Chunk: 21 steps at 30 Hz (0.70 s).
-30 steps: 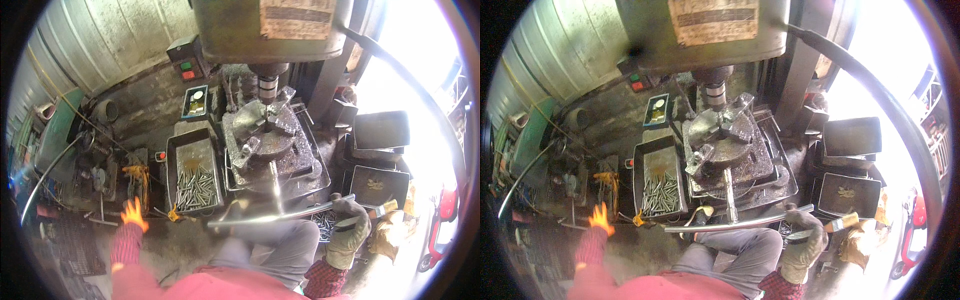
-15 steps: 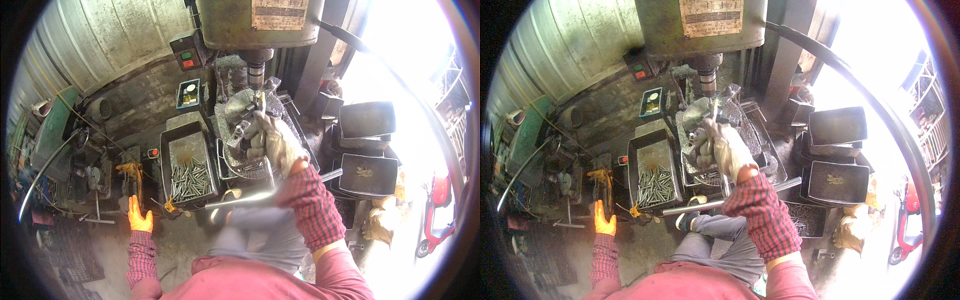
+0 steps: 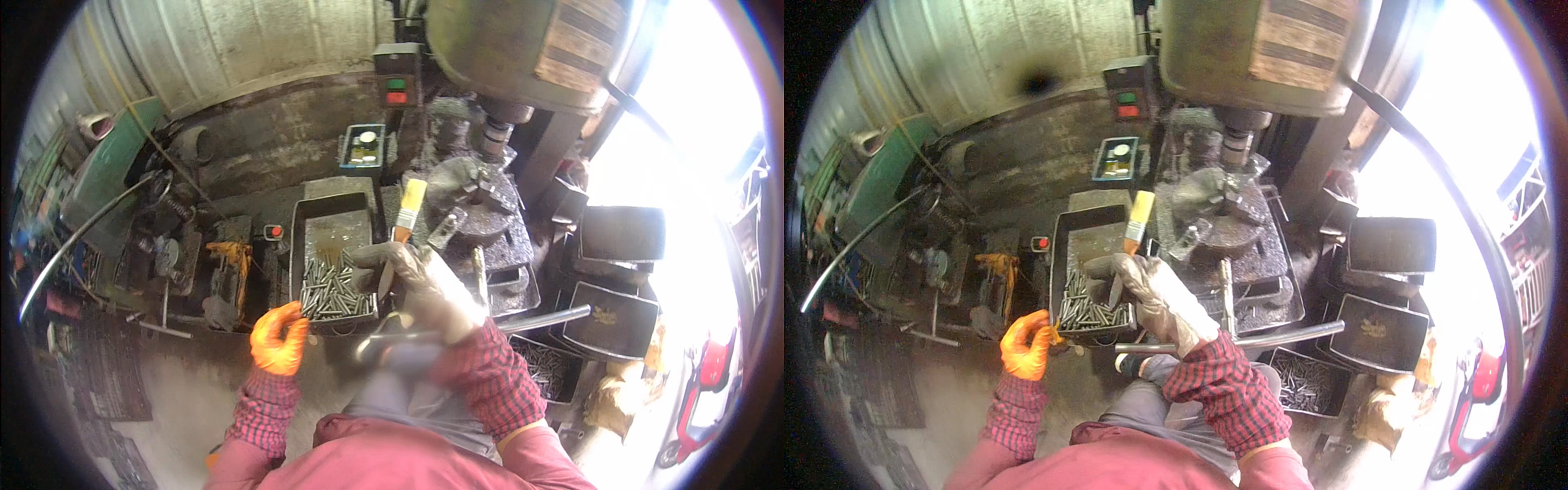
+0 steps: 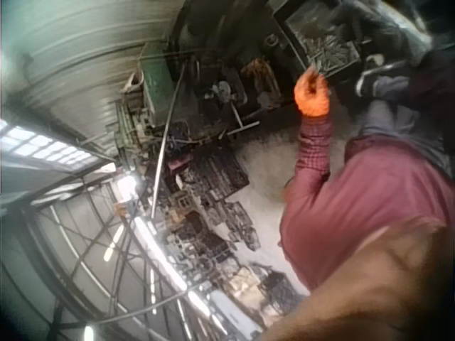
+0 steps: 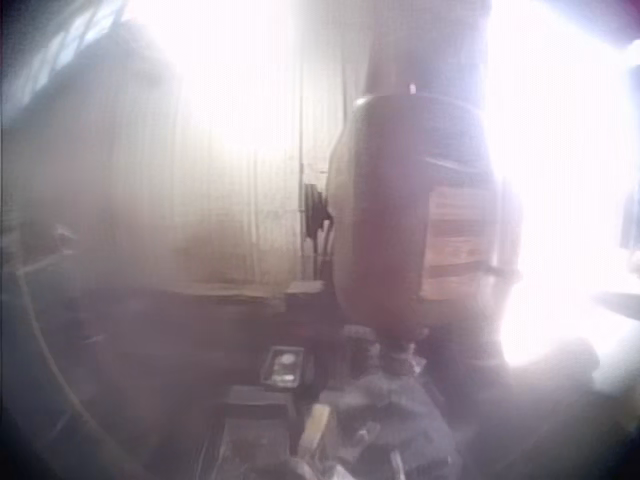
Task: The person operates a drill press in a workshop, repeatedly picking small metal pieces from a tray, placing them under the drill bit, and using a lever to lower the drill. The person then removes the processed pieces and places them into a separate container.
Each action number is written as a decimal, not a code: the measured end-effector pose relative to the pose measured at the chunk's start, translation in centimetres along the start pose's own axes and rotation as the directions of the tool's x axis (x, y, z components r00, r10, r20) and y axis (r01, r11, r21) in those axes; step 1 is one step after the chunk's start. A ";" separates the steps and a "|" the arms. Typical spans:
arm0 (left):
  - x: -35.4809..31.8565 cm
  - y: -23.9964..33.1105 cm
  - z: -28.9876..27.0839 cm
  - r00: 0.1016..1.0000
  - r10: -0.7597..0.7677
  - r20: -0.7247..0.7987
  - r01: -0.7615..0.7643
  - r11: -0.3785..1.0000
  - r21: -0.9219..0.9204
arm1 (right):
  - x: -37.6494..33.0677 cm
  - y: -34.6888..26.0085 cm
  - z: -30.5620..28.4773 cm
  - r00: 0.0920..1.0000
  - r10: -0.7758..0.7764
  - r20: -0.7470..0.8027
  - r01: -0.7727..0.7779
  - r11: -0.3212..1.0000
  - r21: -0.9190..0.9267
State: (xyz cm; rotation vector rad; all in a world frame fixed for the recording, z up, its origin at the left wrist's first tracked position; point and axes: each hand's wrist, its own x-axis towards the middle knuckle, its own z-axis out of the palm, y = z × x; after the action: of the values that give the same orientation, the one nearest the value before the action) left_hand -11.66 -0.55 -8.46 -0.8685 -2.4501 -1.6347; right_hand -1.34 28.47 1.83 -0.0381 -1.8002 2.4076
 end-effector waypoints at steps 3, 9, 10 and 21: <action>2.6 5.1 2.1 0.983 0.131 0.130 -0.124 0.990 -0.064 | 0.5 0.9 1.4 0.995 0.081 -0.051 -0.069 0.978 0.195; 4.1 8.2 6.1 0.812 -0.229 0.536 0.564 0.540 -0.624 | -0.1 0.4 3.2 0.976 0.175 -0.132 -0.184 0.981 -0.060; 4.1 7.8 6.3 0.819 -0.228 0.526 0.556 0.538 -0.633 | -0.6 0.1 3.3 0.989 0.092 -0.115 -0.100 0.992 -0.071; 19.4 -3.8 7.6 0.999 -0.050 0.002 0.050 0.991 -0.127 | -10.6 -4.4 0.8 0.952 0.028 -0.304 -0.151 0.909 -0.389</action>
State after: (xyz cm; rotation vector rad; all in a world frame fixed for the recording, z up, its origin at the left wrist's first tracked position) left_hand -27.95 12.99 -7.94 -0.8262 -2.4081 -1.8247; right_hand 9.47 27.60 5.67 -0.5039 -2.1497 1.9011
